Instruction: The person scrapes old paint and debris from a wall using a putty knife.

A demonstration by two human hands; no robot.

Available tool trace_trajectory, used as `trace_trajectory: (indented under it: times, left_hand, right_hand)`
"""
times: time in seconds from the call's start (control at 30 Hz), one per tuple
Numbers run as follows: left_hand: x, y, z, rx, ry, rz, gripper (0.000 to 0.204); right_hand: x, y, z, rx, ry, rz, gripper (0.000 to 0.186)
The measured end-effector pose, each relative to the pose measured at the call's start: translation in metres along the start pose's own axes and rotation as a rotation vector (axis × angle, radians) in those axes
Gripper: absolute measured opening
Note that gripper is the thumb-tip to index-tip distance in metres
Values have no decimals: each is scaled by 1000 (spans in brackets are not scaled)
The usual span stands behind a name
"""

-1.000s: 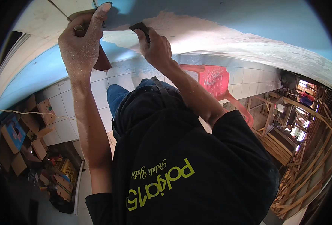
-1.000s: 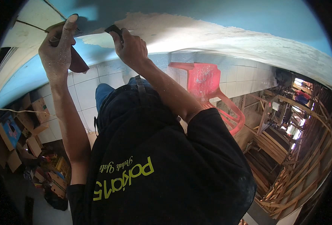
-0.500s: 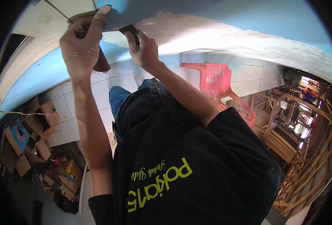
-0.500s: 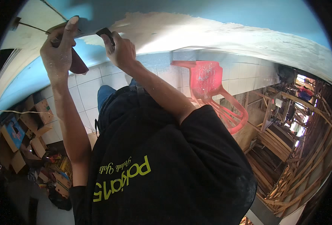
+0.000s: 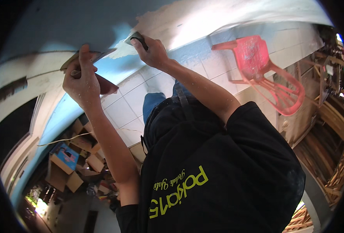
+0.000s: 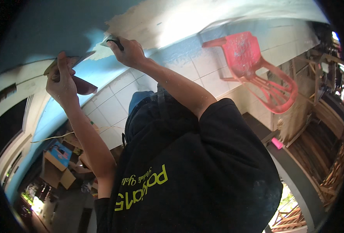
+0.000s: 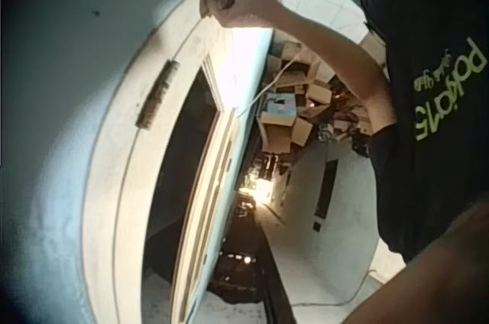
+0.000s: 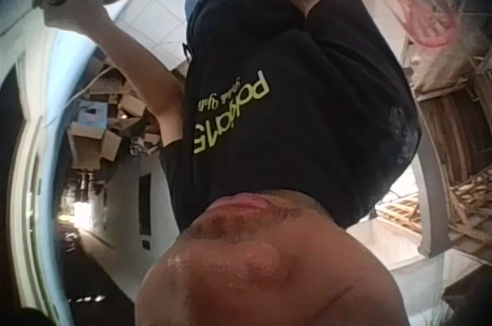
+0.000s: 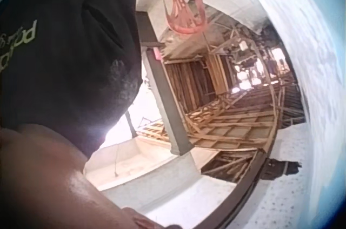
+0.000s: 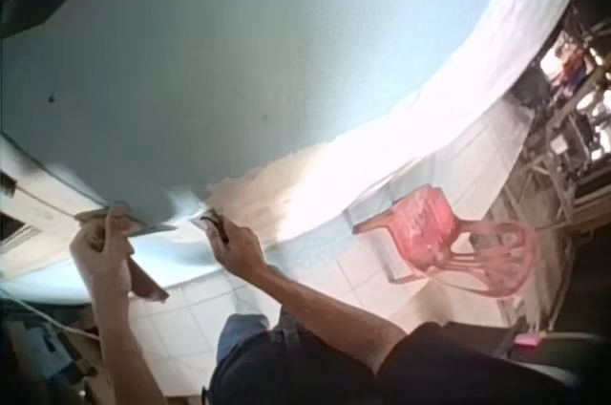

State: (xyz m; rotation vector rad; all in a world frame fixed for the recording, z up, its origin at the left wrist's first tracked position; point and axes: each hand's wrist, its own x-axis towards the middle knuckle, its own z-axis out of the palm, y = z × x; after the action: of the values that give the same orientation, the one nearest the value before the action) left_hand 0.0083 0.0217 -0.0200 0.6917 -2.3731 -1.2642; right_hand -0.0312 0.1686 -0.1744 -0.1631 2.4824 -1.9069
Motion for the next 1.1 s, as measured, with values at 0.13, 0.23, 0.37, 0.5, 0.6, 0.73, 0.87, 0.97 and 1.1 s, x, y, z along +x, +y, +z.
trace_trajectory:
  times: [0.13, 0.23, 0.37, 0.5, 0.6, 0.73, 0.87, 0.97, 1.1]
  left_hand:
    - [1, -8, -1, -4, 34, 107, 44]
    - [2, -10, -5, 50, 19, 115, 43]
    - [8, -10, -7, 34, 12, 101, 44]
    - [9, -3, -6, 17, 12, 103, 45]
    - [11, -8, -9, 20, -11, 121, 46]
    - [10, -9, 1, -30, -18, 130, 47]
    - [8, -10, 0, -67, -26, 156, 47]
    - [10, -12, -5, -65, -65, 186, 46]
    - [12, -12, -4, -6, -30, 162, 46]
  right_hand:
    - [-6, 3, 4, -13, -15, 2, 34]
    - [-9, -5, 1, 27, -14, 7, 33]
    - [-10, -3, 9, 146, 60, -46, 30]
    - [-18, -4, 12, 56, -39, -18, 25]
    - [-36, -8, 18, 26, 10, -52, 23]
    - [-45, -9, 13, 135, 3, 88, 29]
    - [-38, -19, 19, 274, 68, 180, 34]
    - [-37, -16, 38, 354, 96, 116, 39]
    - [-25, -1, 42, 291, 134, 94, 48]
